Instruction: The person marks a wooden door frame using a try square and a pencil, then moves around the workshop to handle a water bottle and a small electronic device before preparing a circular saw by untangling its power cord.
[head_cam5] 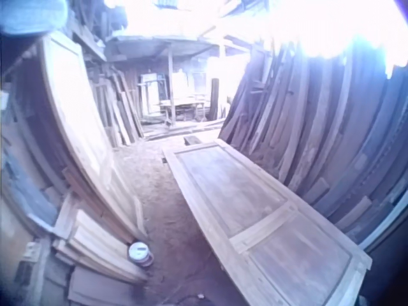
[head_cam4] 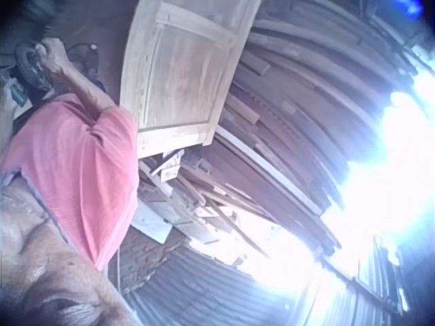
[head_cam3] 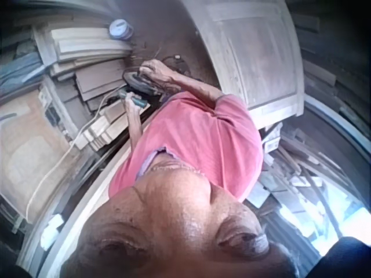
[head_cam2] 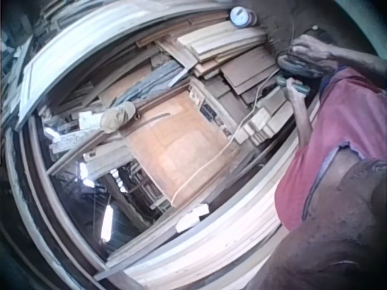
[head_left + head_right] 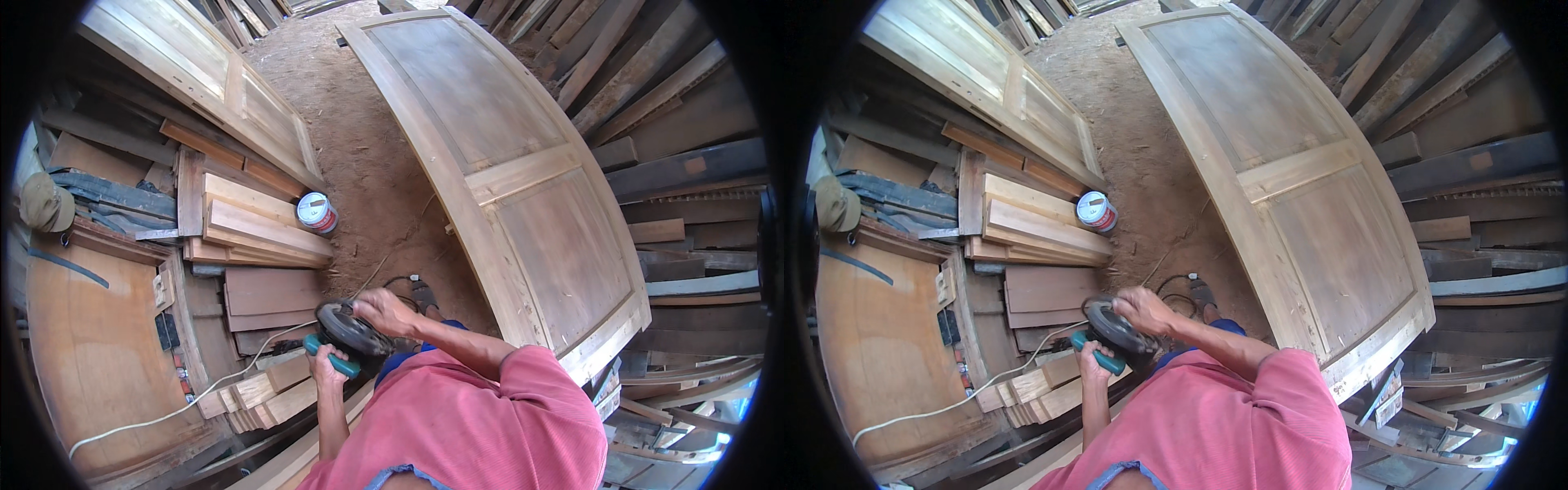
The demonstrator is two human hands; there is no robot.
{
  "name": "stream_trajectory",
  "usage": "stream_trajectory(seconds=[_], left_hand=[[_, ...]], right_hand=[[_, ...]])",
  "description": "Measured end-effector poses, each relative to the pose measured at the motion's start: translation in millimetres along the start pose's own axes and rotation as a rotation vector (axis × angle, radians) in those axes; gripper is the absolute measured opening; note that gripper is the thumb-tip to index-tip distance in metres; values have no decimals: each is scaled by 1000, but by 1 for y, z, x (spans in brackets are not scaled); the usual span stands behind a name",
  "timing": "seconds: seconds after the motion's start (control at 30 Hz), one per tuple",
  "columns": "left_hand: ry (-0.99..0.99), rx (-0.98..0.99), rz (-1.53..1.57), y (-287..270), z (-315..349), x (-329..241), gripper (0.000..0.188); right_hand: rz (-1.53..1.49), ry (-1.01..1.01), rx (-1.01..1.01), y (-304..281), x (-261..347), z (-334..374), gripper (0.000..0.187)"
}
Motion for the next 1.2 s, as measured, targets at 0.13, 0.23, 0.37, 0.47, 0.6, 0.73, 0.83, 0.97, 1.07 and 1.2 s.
stream_trajectory(seconds=[0.13, 0.23, 0.37, 0.47, 0.6, 0.73, 0.83, 0.97, 1.07, 1.2], left_hand=[[97, 168, -401, 4, 34, -27, 52], [103, 385, -658, 5, 43, -38, 74], [20, 507, -784, 15, 60, -66, 82], [-22, 551, -598, 10, 75, -75, 82], [14, 715, -530, 59, 58, -59, 83], [96, 482, -367, 32, 55, -63, 68], [37, 533, -103, 33, 33, -49, 39], [-113, 489, 176, 65, 44, -48, 15], [-121, 506, 276, 67, 44, -46, 16], [-90, 408, 364, 58, 36, -33, 15]], right_hand=[[65, -38, -140, 4, 2, -68, 32], [256, 16, -188, 12, -38, -107, 31], [898, 380, 271, 18, -102, -119, 46], [802, 376, 190, 10, -122, -101, 48], [770, 136, 304, -57, -287, -48, 46], [548, 362, 271, -1, -259, -11, 43], [545, 296, 278, 24, -250, 17, 70], [510, 86, 258, 52, -228, 24, 75], [391, 65, 226, 69, -212, 14, 67], [266, 66, 294, 81, -203, 18, 58]])
Point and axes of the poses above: each hand's wrist, its own z-axis away from the middle knuckle, its own y-axis out of the palm, x = y × z, the point moved 4 cm from there along -z, towards the middle knuckle, and after that the axes turned 2 degrees about x, right-handed, at the moved point
